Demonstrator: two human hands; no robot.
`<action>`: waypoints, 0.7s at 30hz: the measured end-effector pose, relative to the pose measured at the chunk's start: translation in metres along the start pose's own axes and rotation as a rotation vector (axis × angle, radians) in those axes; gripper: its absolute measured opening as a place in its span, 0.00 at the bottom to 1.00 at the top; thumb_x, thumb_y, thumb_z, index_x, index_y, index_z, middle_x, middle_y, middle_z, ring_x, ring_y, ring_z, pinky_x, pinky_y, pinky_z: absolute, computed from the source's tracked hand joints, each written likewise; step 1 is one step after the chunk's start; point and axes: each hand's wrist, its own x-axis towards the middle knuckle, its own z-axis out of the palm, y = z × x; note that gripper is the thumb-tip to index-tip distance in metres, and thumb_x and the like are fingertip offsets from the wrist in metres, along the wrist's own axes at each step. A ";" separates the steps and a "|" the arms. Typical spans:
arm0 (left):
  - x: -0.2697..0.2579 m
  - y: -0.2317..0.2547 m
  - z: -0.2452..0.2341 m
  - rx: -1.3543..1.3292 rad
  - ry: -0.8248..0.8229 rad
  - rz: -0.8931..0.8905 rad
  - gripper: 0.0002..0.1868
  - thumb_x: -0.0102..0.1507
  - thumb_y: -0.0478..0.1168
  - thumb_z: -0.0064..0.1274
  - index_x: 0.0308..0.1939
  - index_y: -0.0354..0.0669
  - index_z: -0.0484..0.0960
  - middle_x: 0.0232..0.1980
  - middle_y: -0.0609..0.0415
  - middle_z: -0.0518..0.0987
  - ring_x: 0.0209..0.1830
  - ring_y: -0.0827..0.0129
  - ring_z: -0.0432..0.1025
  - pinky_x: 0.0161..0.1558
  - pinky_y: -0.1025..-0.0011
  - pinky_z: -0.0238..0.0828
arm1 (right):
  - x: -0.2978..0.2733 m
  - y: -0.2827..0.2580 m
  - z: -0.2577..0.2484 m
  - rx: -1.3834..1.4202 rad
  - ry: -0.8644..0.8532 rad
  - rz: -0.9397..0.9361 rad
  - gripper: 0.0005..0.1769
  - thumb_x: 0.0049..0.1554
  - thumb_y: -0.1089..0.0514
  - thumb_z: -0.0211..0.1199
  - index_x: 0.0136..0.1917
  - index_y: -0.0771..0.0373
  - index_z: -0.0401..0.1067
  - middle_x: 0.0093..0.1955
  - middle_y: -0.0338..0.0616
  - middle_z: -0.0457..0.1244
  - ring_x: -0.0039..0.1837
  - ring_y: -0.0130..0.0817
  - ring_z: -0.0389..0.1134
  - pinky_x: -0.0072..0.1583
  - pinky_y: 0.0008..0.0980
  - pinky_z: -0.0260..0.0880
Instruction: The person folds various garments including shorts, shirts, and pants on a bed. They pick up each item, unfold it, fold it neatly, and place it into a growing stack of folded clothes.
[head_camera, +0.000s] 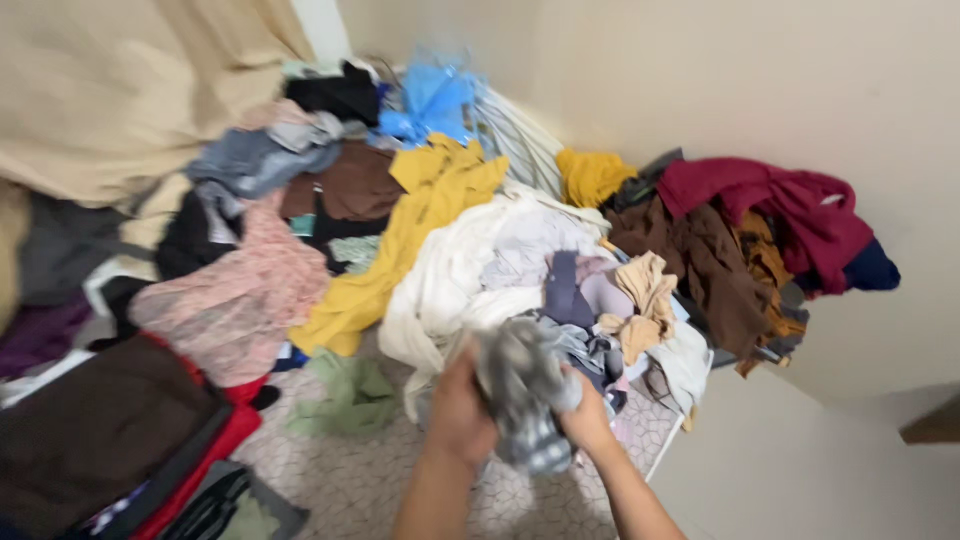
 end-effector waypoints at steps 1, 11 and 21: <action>-0.006 0.027 0.012 -0.034 0.046 0.052 0.23 0.71 0.51 0.41 0.59 0.38 0.76 0.54 0.49 0.82 0.52 0.60 0.77 0.58 0.59 0.72 | 0.005 -0.014 0.001 0.065 -0.032 0.025 0.30 0.47 0.64 0.64 0.64 0.64 0.71 0.58 0.53 0.71 0.61 0.44 0.72 0.62 0.36 0.68; -0.118 0.050 -0.046 0.583 0.381 0.130 0.31 0.60 0.49 0.59 0.63 0.35 0.76 0.59 0.49 0.81 0.55 0.65 0.75 0.55 0.67 0.70 | -0.016 -0.234 0.011 0.493 -0.256 0.532 0.41 0.57 0.41 0.67 0.72 0.70 0.60 0.67 0.54 0.61 0.63 0.41 0.66 0.63 0.39 0.66; -0.171 0.082 -0.071 0.402 0.880 0.391 0.41 0.56 0.31 0.59 0.69 0.56 0.59 0.52 0.54 0.77 0.43 0.60 0.76 0.32 0.58 0.74 | -0.154 -0.319 0.056 -0.008 -0.547 -0.524 0.45 0.37 0.71 0.70 0.69 0.62 0.67 0.68 0.51 0.64 0.70 0.38 0.65 0.70 0.33 0.62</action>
